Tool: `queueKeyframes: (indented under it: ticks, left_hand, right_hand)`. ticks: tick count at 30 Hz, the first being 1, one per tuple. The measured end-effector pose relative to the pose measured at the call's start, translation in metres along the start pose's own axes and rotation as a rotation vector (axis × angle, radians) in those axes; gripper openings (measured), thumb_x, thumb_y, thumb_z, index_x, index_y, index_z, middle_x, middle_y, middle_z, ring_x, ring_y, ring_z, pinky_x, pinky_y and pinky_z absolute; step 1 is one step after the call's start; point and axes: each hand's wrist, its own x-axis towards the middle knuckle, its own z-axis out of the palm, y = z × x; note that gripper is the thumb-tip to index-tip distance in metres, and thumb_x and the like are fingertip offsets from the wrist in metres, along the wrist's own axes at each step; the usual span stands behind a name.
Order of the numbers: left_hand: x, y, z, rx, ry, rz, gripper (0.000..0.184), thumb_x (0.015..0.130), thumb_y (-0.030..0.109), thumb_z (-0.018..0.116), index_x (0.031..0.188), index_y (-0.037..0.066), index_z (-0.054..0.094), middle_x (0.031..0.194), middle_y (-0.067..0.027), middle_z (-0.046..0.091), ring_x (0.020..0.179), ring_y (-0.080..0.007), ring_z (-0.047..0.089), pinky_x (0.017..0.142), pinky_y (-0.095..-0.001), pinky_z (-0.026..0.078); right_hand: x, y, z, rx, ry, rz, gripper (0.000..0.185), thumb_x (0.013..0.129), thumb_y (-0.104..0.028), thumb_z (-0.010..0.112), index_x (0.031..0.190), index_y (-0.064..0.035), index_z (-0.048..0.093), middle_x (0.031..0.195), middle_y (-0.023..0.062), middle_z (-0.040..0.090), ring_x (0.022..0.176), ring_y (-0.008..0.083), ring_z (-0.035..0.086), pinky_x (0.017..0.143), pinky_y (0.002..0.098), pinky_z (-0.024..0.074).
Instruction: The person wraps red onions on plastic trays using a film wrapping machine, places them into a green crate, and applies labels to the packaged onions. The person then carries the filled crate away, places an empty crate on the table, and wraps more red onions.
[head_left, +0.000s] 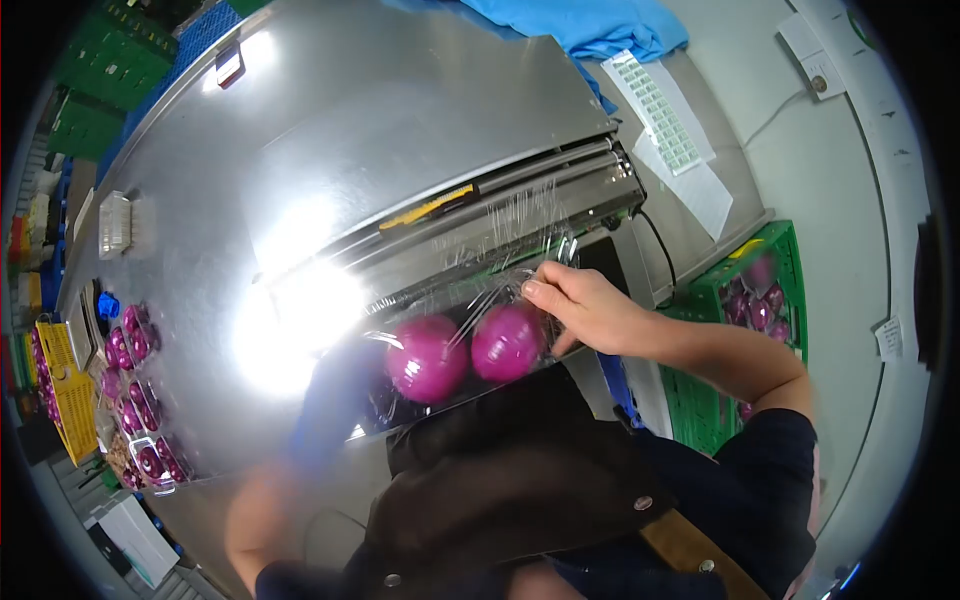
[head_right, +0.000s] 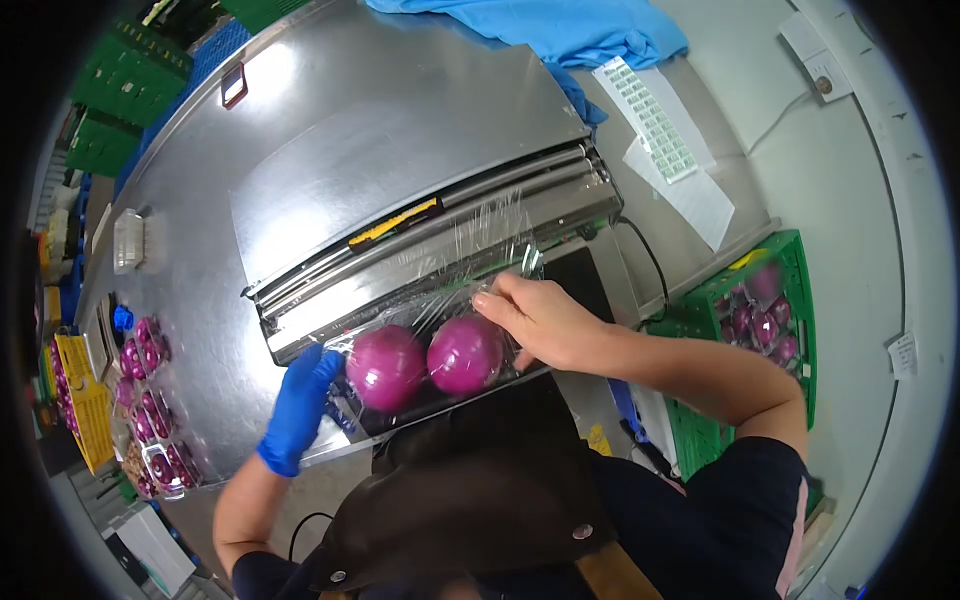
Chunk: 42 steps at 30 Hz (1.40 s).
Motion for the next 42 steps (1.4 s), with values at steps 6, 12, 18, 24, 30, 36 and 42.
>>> queueKeyframes:
  ticks: [6,12,18,24,30,36,42]
  left_hand:
    - [0.02,-0.053,0.037,0.351,0.631,0.454,0.022,0.097,0.014,0.055,0.102,-0.004,0.067,0.086,-0.0086,0.071,0.074,-0.0093,0.062,0.069,-0.0264,0.05]
    - [-0.005,-0.099,-0.023,0.28,0.563,0.228,0.039,0.093,0.019,0.06,0.062,-0.004,0.059,0.053,-0.0072,0.055,0.043,-0.0127,0.052,0.043,-0.0276,0.042]
    - [-0.049,-0.178,-0.024,0.62,0.089,0.12,0.038,0.09,0.019,0.058,0.06,-0.003,0.063,0.053,-0.0104,0.06,0.043,-0.017,0.056,0.046,-0.0354,0.043]
    - [-0.012,-0.247,0.075,-0.085,-0.038,-0.221,0.027,0.088,0.022,0.06,0.08,-0.003,0.064,0.074,-0.0094,0.058,0.071,-0.0177,0.054,0.061,-0.0366,0.043]
    - [0.001,-0.191,0.118,-0.338,-0.186,0.111,0.032,0.089,0.029,0.058,0.097,-0.002,0.06,0.097,-0.0141,0.053,0.093,-0.0249,0.047,0.078,-0.0411,0.039]
    - [0.007,-0.064,0.168,-0.413,-0.589,0.836,0.044,0.09,0.036,0.056,0.114,0.0,0.056,0.12,-0.0187,0.047,0.116,-0.0322,0.04,0.095,-0.0456,0.035]
    - [-0.015,-0.088,0.189,-0.656,-0.932,0.352,0.055,0.089,0.04,0.056,0.129,0.002,0.053,0.138,-0.0213,0.044,0.134,-0.0377,0.036,0.109,-0.0492,0.032]
  right_hand:
    - [0.018,0.053,0.028,-0.369,0.582,-0.375,0.03,0.095,-0.028,0.054,0.091,0.0013,0.059,0.062,0.0175,0.059,0.059,0.0331,0.062,0.055,0.0403,0.0483]
    - [-0.011,0.054,0.004,-0.468,0.635,-0.326,0.04,0.088,-0.029,0.061,0.062,0.0011,0.065,0.059,0.0174,0.058,0.056,0.0337,0.059,0.053,0.0401,0.0458]
    - [-0.067,0.146,0.033,-0.202,0.33,0.25,0.035,0.086,-0.023,0.064,0.061,0.0021,0.066,0.052,0.0073,0.06,0.047,0.0107,0.056,0.047,0.028,0.0434]
    - [-0.019,0.222,0.132,0.047,0.058,-0.14,0.02,0.085,-0.015,0.063,0.097,0.0012,0.068,0.088,0.0155,0.068,0.079,0.0173,0.066,0.07,0.0311,0.053]
    - [-0.013,0.171,0.167,1.489,-0.441,0.312,0.026,0.099,-0.023,0.048,0.081,-0.008,0.059,0.073,-0.001,0.057,0.066,0.0069,0.056,0.059,0.021,0.0459]
    - [-0.064,0.082,0.116,0.238,-0.527,-0.345,0.03,0.094,-0.029,0.053,0.087,-0.0005,0.061,0.094,0.0124,0.055,0.094,0.019,0.055,0.079,0.0322,0.0433]
    - [-0.088,0.222,0.114,-0.256,0.015,-0.236,0.043,0.093,-0.035,0.053,0.124,-0.0048,0.054,0.114,0.0139,0.061,0.09,0.0238,0.061,0.081,0.0348,0.0482]
